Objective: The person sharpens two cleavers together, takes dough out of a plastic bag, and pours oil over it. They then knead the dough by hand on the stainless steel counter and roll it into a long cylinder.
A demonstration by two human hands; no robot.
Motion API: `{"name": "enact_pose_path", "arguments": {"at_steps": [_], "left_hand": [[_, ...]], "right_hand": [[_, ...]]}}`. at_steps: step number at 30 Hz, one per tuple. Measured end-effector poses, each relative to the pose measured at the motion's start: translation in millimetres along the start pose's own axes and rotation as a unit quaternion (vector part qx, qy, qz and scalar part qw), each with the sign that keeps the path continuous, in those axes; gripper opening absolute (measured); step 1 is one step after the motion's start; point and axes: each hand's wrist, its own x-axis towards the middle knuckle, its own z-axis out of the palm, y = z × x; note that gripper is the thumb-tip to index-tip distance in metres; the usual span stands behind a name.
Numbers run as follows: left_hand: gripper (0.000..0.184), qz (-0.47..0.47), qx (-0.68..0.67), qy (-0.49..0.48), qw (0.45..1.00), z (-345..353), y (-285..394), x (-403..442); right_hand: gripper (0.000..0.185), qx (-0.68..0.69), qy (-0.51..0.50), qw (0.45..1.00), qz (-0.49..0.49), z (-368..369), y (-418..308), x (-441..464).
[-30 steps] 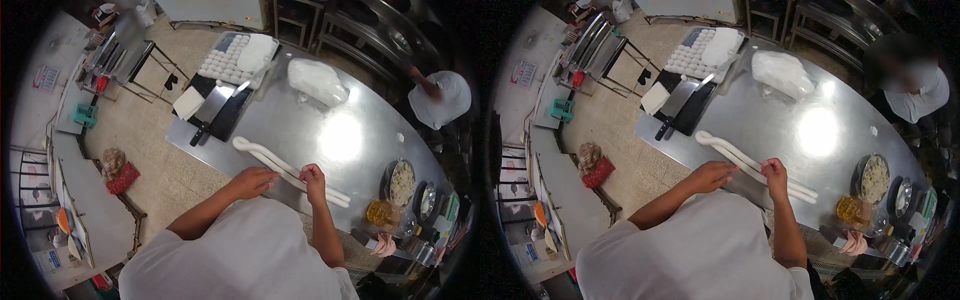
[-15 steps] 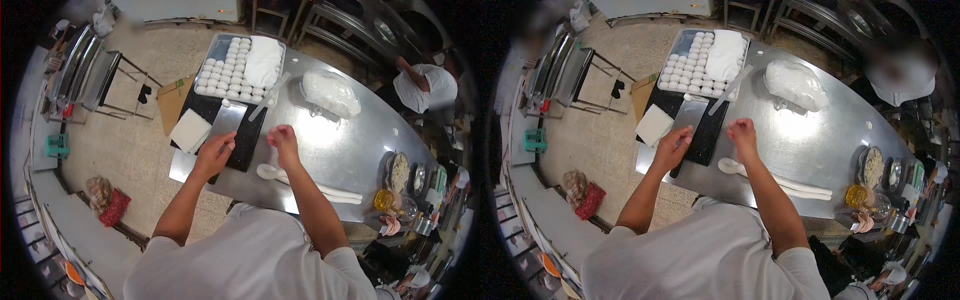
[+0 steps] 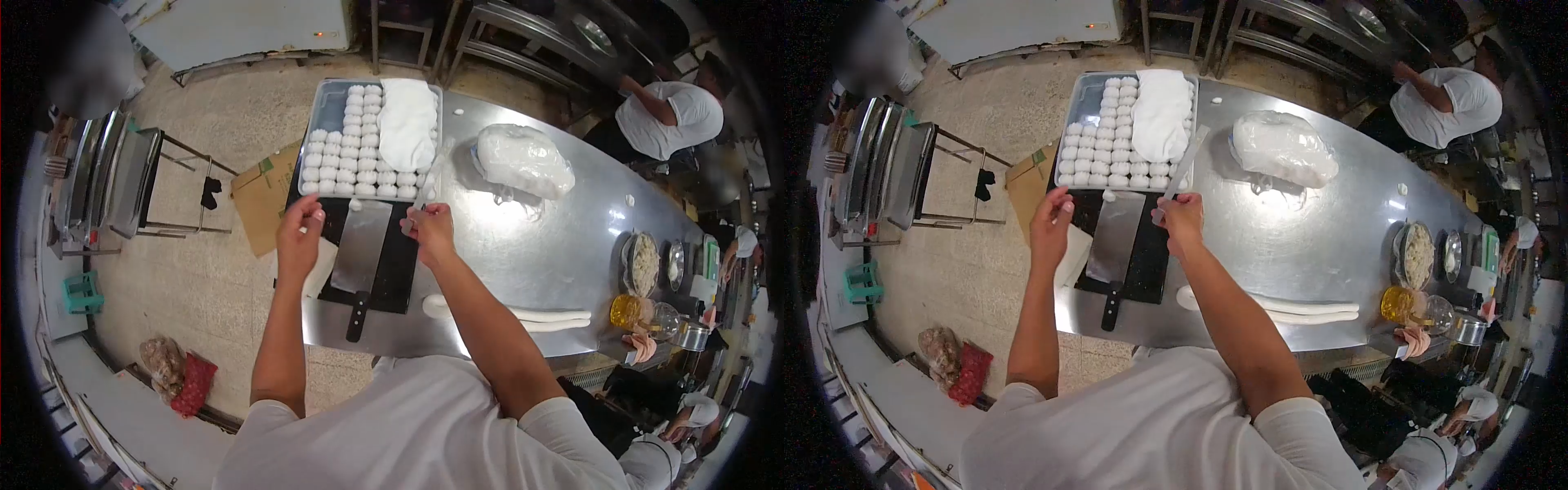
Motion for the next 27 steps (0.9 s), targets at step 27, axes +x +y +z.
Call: {"name": "enact_pose_path", "arguments": {"at_steps": [27], "left_hand": [[0.009, -0.156, 0.148, -0.143, 0.966, 21, -45, 273]], "right_hand": [[0.023, 0.008, 0.082, 0.995, -0.062, -13, -9, 16]]}}
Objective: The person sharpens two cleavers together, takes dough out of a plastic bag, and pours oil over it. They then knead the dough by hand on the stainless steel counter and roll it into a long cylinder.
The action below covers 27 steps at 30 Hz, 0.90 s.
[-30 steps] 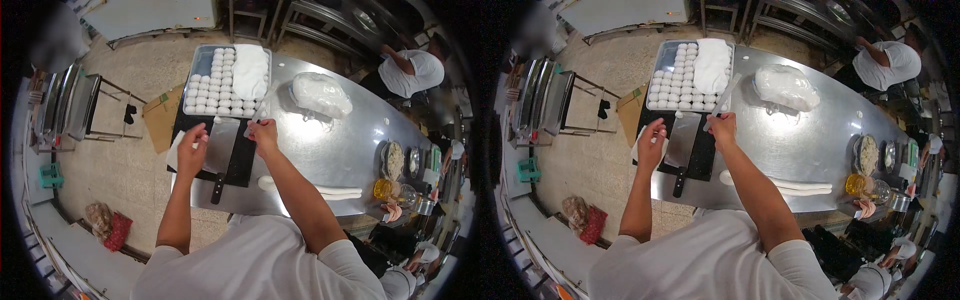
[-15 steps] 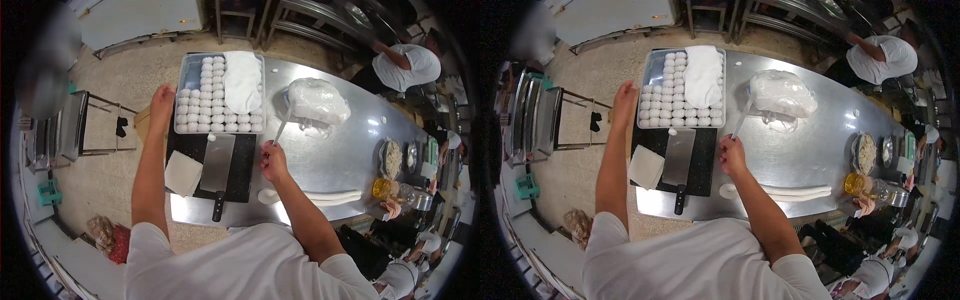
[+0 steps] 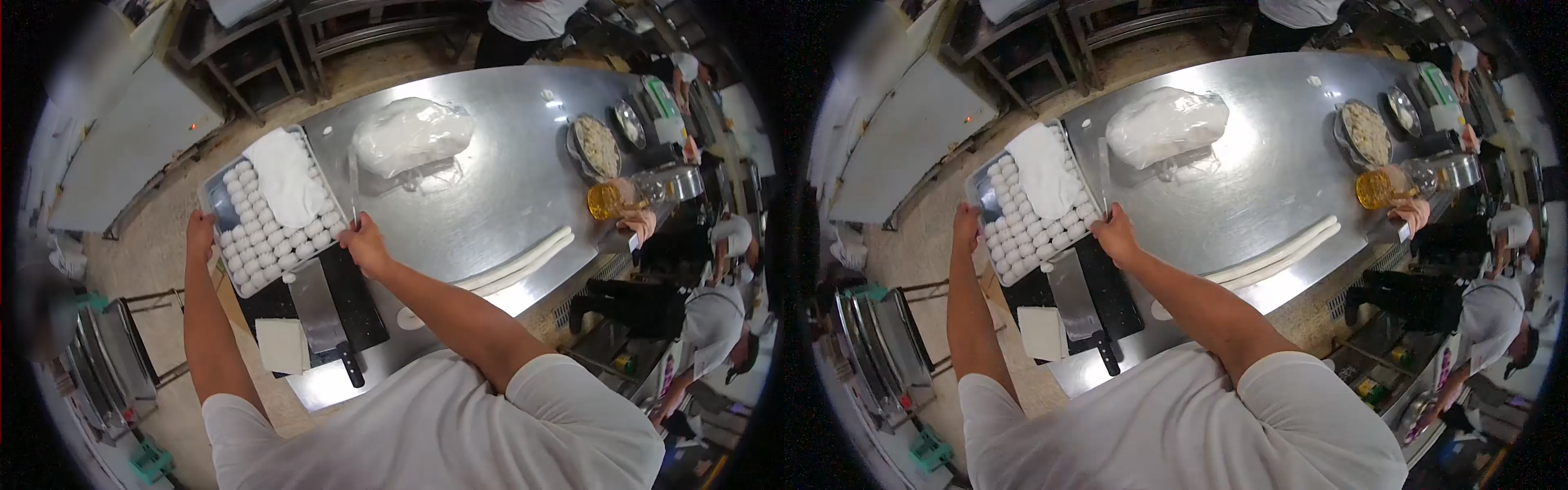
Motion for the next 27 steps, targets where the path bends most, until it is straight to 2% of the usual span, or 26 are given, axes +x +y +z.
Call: {"name": "enact_pose_path", "arguments": {"at_steps": [2, 3, 5, 6, 8, 11, 12, 15, 17, 21, 23, 27], "left_hand": [[0.011, 0.002, -0.009, 0.002, 1.0, -5, 12, -10], [0.011, 0.005, -0.008, -0.001, 1.0, -3, 11, -20], [0.007, 0.062, -0.059, 0.003, 0.996, -1, 7, -40], [0.007, 0.062, -0.055, 0.001, 0.997, -3, 6, -51], [0.015, 0.072, -0.17, 0.003, 0.983, -1, 14, -79], [0.019, 0.067, -0.219, 0.029, 0.973, 18, 14, -163], [0.019, 0.065, -0.217, 0.037, 0.973, 23, 17, -184], [0.023, 0.073, -0.187, 0.058, 0.978, 48, 30, -245], [0.026, 0.07, -0.27, 0.026, 0.96, 78, 42, -283], [0.029, 0.02, -0.362, 0.029, 0.931, 158, 80, -346], [0.029, -0.012, -0.322, 0.046, 0.946, 192, 90, -367], [0.029, -0.014, -0.329, 0.042, 0.943, 285, 119, -418]], "right_hand": [[0.024, -0.003, -0.009, 1.0, 0.003, -3, 0, 5], [0.023, -0.025, -0.005, 0.999, -0.026, -5, 8, 7], [0.021, -0.046, 0.001, 0.997, -0.054, -15, 6, 4], [0.018, -0.015, 0.002, 0.999, -0.041, -25, 0, -3], [0.019, 0.014, -0.002, 1.0, -0.028, -48, -22, -18], [0.02, 0.046, -0.043, 0.997, 0.033, -103, -27, -52], [0.02, 0.046, -0.066, 0.994, 0.071, -124, -35, -61], [0.021, 0.067, -0.063, 0.991, 0.102, -179, -50, -76], [0.018, 0.058, -0.05, 0.992, 0.105, -217, -58, -77], [0.014, 0.048, -0.043, 0.992, 0.105, -299, -65, -55], [0.012, 0.02, -0.046, 0.994, 0.096, -332, -69, -36], [0.009, -0.049, -0.072, 0.995, 0.055, -416, -87, 13]]}}
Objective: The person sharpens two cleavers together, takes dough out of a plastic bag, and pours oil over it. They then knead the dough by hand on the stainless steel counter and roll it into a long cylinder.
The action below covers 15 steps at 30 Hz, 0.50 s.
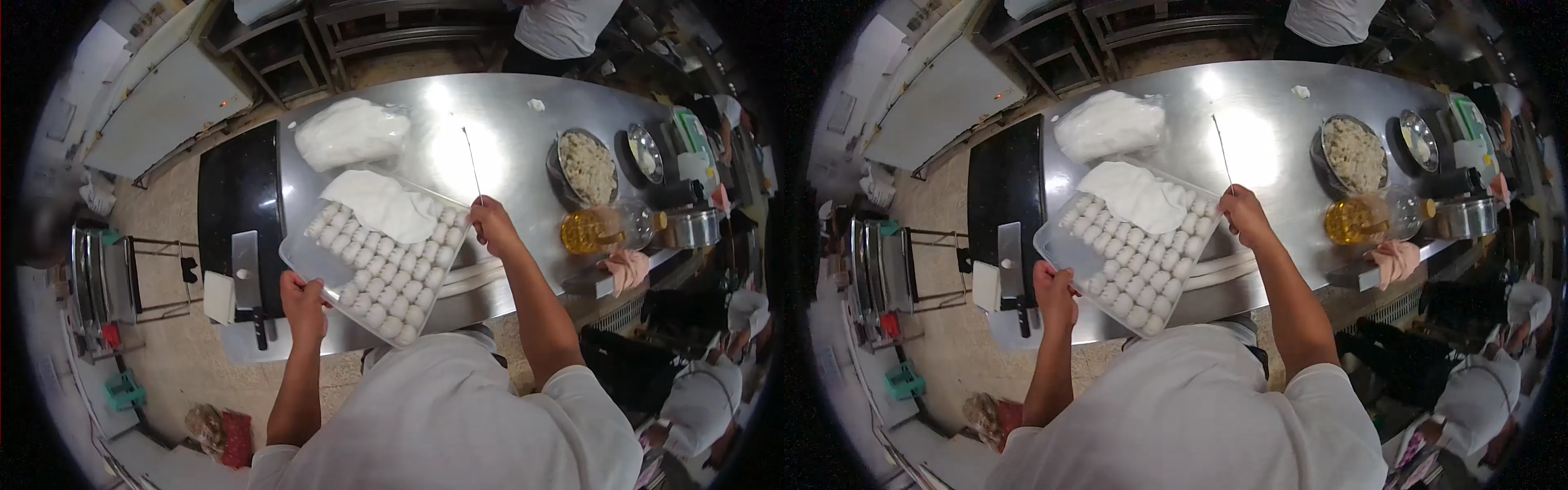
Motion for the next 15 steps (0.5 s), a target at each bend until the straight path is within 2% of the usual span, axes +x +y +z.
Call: {"name": "enact_pose_path", "arguments": {"at_steps": [4, 6, 11, 14, 15], "left_hand": [[0.03, -0.012, -0.035, 0.03, 0.999, 88, -25, -36], [0.031, -0.049, -0.116, 0.08, 0.989, 140, -39, -53], [0.034, -0.134, -0.2, 0.108, 0.965, 238, -63, -62], [0.037, -0.175, -0.211, 0.105, 0.956, 266, -80, -48], [0.037, -0.178, -0.211, 0.104, 0.956, 274, -84, -44]], "right_hand": [[0.015, -0.097, 0.012, 0.995, -0.015, -76, -18, 52], [0.02, -0.178, 0.067, 0.981, -0.045, -104, -29, 83], [0.023, -0.151, 0.078, 0.984, -0.056, -133, -53, 124], [0.029, -0.119, 0.12, 0.981, -0.095, -138, -56, 118], [0.032, -0.171, 0.161, 0.96, -0.151, -140, -51, 115]]}}
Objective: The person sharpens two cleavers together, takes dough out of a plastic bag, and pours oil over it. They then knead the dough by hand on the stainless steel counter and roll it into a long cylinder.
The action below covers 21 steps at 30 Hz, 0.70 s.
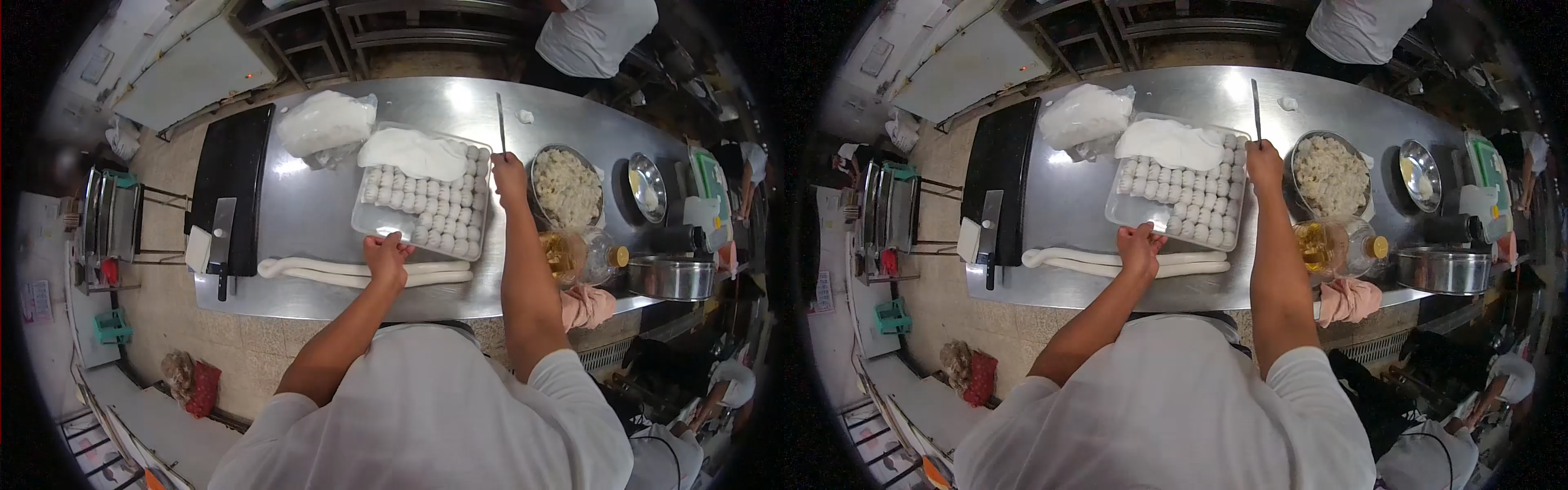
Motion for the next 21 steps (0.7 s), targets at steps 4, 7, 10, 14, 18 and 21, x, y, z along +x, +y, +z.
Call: {"name": "enact_pose_path", "arguments": {"at_steps": [4, 7, 10, 14, 18, 21], "left_hand": [[0.034, -0.051, -0.014, -0.006, 0.999, 6, -23, 11], [0.031, -0.095, -0.02, -0.023, 0.995, 10, -30, 5], [0.024, -0.135, -0.03, -0.043, 0.99, 5, -38, 11], [0.014, -0.186, -0.035, -0.114, 0.975, -18, -48, 30], [0.015, -0.238, -0.035, -0.143, 0.96, -26, -36, 30], [0.02, -0.211, 0.011, -0.192, 0.958, -35, -35, 19]], "right_hand": [[0.039, -0.091, 0.056, 0.989, -0.098, -19, 13, -71], [0.038, -0.153, 0.034, 0.98, -0.122, -44, 25, -126], [0.037, -0.199, 0.009, 0.974, -0.109, -56, 35, -155], [0.034, -0.209, 0.037, 0.972, -0.096, -72, 54, -175], [0.033, -0.207, 0.052, 0.969, -0.127, -80, 77, -168], [0.032, -0.208, 0.042, 0.967, -0.145, -89, 76, -163]]}}
